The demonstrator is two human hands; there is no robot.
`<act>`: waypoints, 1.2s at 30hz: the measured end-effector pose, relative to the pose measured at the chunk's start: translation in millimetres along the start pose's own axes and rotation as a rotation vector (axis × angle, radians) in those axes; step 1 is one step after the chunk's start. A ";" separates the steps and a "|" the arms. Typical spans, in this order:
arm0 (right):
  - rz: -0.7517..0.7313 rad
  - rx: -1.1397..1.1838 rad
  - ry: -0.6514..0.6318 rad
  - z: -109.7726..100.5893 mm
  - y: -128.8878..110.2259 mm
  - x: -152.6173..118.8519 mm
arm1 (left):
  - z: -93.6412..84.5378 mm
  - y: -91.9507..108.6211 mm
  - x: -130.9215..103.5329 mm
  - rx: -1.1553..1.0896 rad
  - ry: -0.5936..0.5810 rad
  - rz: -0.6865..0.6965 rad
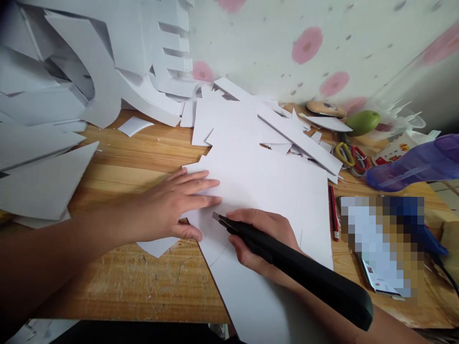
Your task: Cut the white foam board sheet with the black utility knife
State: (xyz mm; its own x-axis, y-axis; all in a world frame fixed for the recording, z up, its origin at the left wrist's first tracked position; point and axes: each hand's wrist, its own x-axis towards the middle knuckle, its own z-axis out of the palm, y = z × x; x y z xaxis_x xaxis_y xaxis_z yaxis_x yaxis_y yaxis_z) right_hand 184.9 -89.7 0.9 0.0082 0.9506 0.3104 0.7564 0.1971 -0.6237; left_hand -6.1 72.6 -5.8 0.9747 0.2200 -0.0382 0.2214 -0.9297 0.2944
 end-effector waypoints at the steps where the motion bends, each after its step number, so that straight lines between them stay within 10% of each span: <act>1: -0.012 0.002 -0.015 -0.7 0.2 0.5 | 0.1 -0.1 0.1 0.000 -0.004 0.001; 36: -0.107 -0.055 -0.113 -5.8 -6.3 0.9 | -3.7 -1.1 0.3 0.035 -0.057 -0.011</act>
State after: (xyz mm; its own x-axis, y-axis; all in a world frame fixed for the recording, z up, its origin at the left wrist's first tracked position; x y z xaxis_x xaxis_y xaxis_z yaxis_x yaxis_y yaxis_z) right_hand 183.9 -91.5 9.3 -0.1453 0.9463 0.2887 0.7840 0.2881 -0.5498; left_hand -6.1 74.8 -2.6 0.9720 0.2145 -0.0961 0.2325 -0.9371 0.2602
